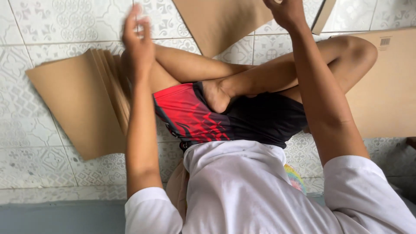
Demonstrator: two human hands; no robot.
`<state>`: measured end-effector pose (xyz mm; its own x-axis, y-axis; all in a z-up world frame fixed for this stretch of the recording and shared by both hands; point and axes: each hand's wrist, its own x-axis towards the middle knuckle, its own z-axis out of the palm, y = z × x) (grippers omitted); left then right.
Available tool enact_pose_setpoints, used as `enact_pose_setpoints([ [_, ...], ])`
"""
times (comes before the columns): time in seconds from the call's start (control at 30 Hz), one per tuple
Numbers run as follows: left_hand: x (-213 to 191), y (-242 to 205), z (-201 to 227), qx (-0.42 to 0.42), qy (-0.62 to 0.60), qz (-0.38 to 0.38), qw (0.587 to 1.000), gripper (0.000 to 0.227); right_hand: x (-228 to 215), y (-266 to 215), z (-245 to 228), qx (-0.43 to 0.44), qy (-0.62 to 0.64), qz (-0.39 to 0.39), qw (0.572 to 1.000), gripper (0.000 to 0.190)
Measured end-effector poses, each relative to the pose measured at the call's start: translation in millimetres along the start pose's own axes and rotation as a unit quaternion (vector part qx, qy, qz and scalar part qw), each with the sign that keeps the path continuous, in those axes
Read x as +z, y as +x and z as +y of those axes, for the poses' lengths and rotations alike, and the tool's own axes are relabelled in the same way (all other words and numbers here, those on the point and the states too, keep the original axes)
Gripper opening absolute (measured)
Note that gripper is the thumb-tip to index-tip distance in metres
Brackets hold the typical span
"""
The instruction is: Folding flat cardboard sheets and stacking them on the floor.
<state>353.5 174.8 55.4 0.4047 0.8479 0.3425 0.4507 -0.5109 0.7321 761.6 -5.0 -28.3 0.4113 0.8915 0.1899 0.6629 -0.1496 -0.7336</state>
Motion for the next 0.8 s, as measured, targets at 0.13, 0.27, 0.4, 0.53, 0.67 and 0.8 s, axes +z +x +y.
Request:
enact_pose_setpoints([
  [0.13, 111.1, -16.0, -66.4, -0.052, 0.09, -0.137, 0.985, 0.034, -11.3, -14.7, 58.6, 0.047, -0.033, 0.068, 0.996, 0.031],
  [0.27, 132.2, -17.2, -33.0, -0.194, 0.313, -0.292, 0.883, 0.043, -2.9, -11.2, 101.7, 0.115, -0.06, 0.12, 0.984, 0.04],
  [0.4, 115.1, 0.0, -5.8, -0.24, 0.264, -0.324, 0.876, 0.046, 8.9, -2.7, 89.0, 0.191, -0.053, 0.065, 0.978, 0.054],
  [0.53, 108.9, 9.5, -4.7, -0.312, 0.175, -0.314, 0.879, 0.061, 24.1, 3.1, 88.0, 0.182, -0.212, 0.028, 0.96, 0.054],
  [0.67, 123.6, 7.5, -34.6, -0.299, 0.16, -0.302, 0.891, 0.066, 20.4, -3.2, 82.3, 0.185, -0.22, 0.035, 0.957, 0.046],
  [0.8, 136.3, 5.8, -72.1, -0.274, 0.033, -0.231, 0.933, 0.075, 17.0, -12.1, 78.0, 0.181, -0.158, 0.023, 0.97, 0.033],
])
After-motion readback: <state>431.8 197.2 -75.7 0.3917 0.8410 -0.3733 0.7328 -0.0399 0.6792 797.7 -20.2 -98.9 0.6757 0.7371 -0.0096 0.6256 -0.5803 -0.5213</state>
